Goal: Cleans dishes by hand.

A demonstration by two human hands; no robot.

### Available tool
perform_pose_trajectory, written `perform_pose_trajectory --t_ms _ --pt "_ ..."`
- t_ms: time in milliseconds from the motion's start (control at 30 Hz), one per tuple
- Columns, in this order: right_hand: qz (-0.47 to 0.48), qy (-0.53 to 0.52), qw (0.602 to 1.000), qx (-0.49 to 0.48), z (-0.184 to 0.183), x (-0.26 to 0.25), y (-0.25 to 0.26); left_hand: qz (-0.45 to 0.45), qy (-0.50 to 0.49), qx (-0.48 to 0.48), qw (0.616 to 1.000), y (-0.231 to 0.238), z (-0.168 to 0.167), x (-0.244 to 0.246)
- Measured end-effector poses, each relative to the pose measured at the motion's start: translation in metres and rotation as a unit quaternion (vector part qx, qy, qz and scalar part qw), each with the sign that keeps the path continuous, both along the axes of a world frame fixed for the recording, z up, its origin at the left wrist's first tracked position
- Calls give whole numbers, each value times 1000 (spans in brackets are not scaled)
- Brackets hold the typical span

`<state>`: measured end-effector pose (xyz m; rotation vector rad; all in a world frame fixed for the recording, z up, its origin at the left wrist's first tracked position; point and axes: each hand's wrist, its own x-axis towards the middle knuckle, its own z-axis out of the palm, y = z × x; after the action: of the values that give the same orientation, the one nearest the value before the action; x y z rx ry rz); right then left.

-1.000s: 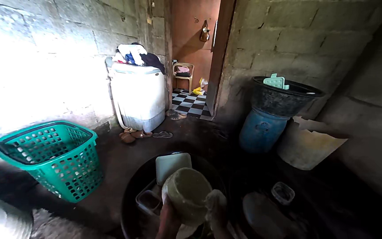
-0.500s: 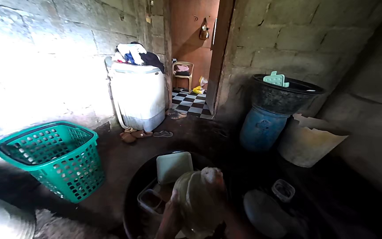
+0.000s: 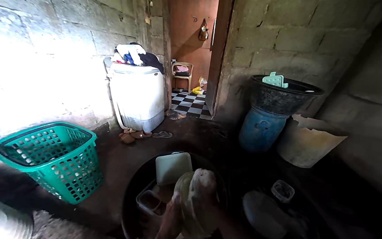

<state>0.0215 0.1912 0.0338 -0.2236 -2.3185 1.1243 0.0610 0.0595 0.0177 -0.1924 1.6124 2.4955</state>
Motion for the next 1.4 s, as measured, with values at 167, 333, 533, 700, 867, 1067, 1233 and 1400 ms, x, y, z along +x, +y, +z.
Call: perform_pose_trajectory --t_ms 167,333,533,700,867,1067,1233,1400 --pt "-24 -280 960 5 -3 -18 67 21 -4 -78 997 -10 7 -12" --pt "-35 -42 991 -123 2 2 48 7 50 -201 978 -9 4 -19" --pt "187 8 967 176 25 4 8 -119 95 -311 938 -3 8 -8" --pt "106 -201 953 -201 40 -29 56 -129 78 -194 969 -25 30 2" --pt "117 -180 876 -433 -13 -7 96 49 -39 26 998 -25 32 -6" --pt "-79 -113 927 -348 -56 35 17 168 -101 156 968 -9 4 -26" --pt "-4 -68 997 -47 -68 51 -24 215 -120 41 968 2 -2 -21" --pt "91 107 977 158 -44 28 -43 146 7 -76 986 11 -15 -11"
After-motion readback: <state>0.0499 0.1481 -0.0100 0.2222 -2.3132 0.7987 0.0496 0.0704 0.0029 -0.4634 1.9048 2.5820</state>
